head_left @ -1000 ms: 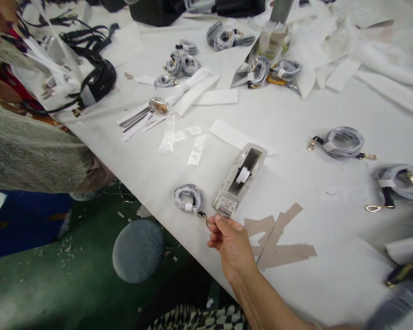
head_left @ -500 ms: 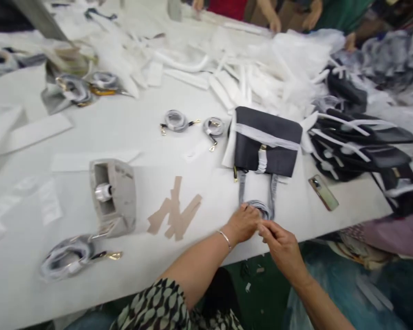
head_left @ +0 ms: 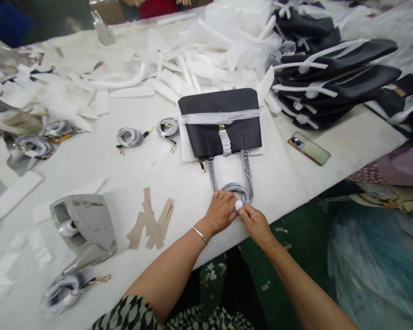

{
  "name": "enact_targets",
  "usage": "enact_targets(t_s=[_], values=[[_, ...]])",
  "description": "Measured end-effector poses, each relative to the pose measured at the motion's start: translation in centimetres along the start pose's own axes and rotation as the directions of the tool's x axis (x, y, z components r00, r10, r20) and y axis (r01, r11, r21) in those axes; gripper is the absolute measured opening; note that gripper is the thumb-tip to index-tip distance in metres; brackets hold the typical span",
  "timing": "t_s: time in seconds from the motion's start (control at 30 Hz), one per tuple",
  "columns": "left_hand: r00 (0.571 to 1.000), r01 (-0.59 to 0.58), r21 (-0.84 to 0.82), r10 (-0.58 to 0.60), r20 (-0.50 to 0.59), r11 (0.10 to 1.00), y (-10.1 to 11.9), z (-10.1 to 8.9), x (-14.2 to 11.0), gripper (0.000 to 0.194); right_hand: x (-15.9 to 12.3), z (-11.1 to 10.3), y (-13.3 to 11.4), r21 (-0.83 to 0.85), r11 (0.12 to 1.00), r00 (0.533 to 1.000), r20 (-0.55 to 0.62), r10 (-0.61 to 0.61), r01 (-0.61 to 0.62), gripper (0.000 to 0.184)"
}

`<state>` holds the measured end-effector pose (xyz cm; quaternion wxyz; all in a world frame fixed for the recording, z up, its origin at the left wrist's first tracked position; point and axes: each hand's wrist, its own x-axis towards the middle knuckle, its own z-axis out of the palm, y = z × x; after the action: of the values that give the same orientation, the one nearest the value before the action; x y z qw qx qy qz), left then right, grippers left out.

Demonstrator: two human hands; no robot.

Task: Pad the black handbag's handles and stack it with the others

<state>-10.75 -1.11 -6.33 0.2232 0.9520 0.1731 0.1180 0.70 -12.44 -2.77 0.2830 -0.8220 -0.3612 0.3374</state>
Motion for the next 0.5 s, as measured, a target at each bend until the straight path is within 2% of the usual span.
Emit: enact_targets(t_s=[0.23, 0.5], values=[[0.999, -0.014, -0.034, 0.012, -0.041, 0.999, -0.1, 0.0, -0.2, 0.033, 0.6, 0.7, -1.0, -0.075, 0.981, 0.982, -0.071, 0.173, -0.178, 0.028], [0.994, -0.043, -0.069, 0.036, -0.1, 0.997, -0.2, 0.0, -0.3, 0.038, 1.9, 1.3, -0.8, -0.05, 0.944, 0.943, -0.077, 0.322, -0.327, 0.027]])
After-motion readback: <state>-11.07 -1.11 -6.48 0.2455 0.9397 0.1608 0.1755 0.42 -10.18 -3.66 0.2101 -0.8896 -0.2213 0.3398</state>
